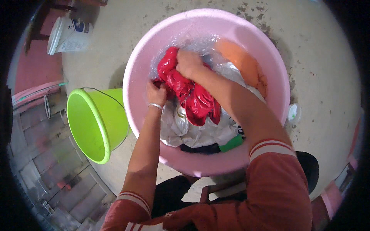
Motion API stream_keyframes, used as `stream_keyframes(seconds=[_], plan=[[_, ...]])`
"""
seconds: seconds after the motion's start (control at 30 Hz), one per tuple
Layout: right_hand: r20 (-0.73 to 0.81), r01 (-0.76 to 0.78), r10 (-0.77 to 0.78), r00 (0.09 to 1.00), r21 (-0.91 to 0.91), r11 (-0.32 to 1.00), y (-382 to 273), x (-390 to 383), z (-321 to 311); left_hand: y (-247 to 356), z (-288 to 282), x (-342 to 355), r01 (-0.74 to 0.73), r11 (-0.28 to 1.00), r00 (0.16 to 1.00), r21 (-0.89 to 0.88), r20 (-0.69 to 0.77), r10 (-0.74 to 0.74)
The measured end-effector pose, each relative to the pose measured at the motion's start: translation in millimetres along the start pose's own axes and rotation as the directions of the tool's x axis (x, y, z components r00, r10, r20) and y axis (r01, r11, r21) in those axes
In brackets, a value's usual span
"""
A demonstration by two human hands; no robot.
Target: The person washes clothes in a basin of water, repeatedly rubbing, scrubbing, and squeezing a red garment by hand.
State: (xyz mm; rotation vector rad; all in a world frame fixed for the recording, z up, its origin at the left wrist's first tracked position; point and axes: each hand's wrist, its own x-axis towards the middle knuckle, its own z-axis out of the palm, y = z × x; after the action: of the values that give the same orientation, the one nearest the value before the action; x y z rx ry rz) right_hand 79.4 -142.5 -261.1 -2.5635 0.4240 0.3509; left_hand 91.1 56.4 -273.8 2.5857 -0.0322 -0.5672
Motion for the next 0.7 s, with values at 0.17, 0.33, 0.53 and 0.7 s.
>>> stream_keyframes(seconds=[0.17, 0.33, 0.53, 0.7], plan=[[-0.189, 0.080, -0.023, 0.982, 0.302, 0.950, 0.5, 1.7, 15.9, 41.5, -20.3, 10.7, 0.162, 0.481, 0.964, -0.862, 0.243, 0.112], [-0.324, 0.477, -0.365, 0.873, 0.409, 0.778, -99.6, -88.9, -24.1, 27.0, -48.5, 6.9, 0.583, 0.005, 0.745, -0.812, 0.538, 0.394], [-0.295, 0.336, -0.243, 0.924, 0.321, 0.885, -95.3, -60.3, -6.5, 5.5, -1.0, -4.8, 0.441, -0.313, 0.664, -0.841, 0.070, 0.745], [-0.173, -0.030, 0.074, 0.982, 0.242, 0.970, -9.9, 10.2, -18.3, 58.4, -16.6, -15.4, 0.498, 0.050, 0.839, -0.866, 0.496, 0.222]])
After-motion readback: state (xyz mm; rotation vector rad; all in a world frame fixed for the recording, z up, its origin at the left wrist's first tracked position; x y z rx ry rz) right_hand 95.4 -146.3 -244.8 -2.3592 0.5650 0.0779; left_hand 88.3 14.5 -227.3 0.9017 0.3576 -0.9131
